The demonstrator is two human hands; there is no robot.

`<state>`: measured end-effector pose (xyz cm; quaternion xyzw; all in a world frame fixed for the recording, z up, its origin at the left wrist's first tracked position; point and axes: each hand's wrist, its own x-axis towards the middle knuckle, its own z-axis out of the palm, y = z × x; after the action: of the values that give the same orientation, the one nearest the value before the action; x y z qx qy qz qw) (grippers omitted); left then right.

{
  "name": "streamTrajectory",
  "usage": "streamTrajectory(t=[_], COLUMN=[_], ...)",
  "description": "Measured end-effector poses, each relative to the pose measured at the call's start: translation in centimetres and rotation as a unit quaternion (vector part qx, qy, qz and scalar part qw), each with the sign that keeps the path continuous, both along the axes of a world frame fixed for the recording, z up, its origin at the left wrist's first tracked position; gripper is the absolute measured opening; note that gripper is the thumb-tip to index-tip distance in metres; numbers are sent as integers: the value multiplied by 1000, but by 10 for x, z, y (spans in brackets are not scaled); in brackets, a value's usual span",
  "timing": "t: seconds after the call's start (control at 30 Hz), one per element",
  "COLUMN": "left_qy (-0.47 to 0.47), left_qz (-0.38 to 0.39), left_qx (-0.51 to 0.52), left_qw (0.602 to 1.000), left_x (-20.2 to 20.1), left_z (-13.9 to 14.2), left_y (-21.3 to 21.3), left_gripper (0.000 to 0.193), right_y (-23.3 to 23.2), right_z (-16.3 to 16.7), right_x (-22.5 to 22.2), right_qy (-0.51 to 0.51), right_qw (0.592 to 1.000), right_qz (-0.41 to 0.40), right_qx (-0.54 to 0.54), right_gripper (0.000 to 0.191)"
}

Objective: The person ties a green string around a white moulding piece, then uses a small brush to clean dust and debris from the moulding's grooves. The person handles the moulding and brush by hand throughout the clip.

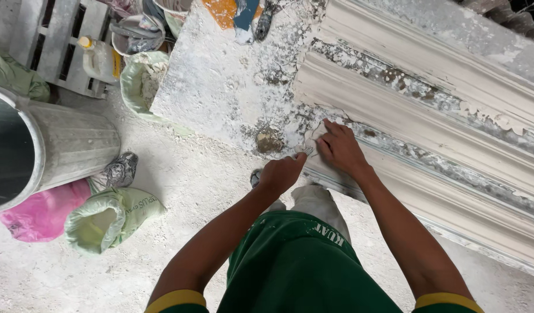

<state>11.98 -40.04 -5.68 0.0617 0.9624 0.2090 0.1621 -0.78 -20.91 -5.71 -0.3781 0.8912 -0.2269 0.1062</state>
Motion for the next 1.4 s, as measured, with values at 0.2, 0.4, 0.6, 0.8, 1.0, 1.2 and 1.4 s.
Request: streamTrajectory(t=[0.2,0.4,0.6,0.8,1.0,1.2,1.4], left_qy=[-92,-129,-178,-156,-76,-74,-107], left_qz=[33,73,62,116,171,248,161], left_qx=[31,59,24,67,166,189,44], left_qw=[995,987,982,979,968,947,980], left_x=[-22,-55,-53,-45,-35,-8,-10], left_z=[3,2,28,27,-22,-21,25], left_y=[13,28,26,27,26,33,38], left_gripper=[23,13,20,24,15,35,37], right_y=[2,-1,-9,-11,-9,2,18], right_z=[0,-6,-5,0,-6,-28,-41], right_x=[-16,-24,-20,-20,2,12,13], right_qy=[-31,-3,-1,1,87,28,-10], right_qw=[999,999,998,998,989,992,975], right_qz=[-11,0,-36,-55,-75,-12,10], right_qx=[5,40,42,26,-91,-119,-222], right_gripper=[27,26,26,25,20,17,9])
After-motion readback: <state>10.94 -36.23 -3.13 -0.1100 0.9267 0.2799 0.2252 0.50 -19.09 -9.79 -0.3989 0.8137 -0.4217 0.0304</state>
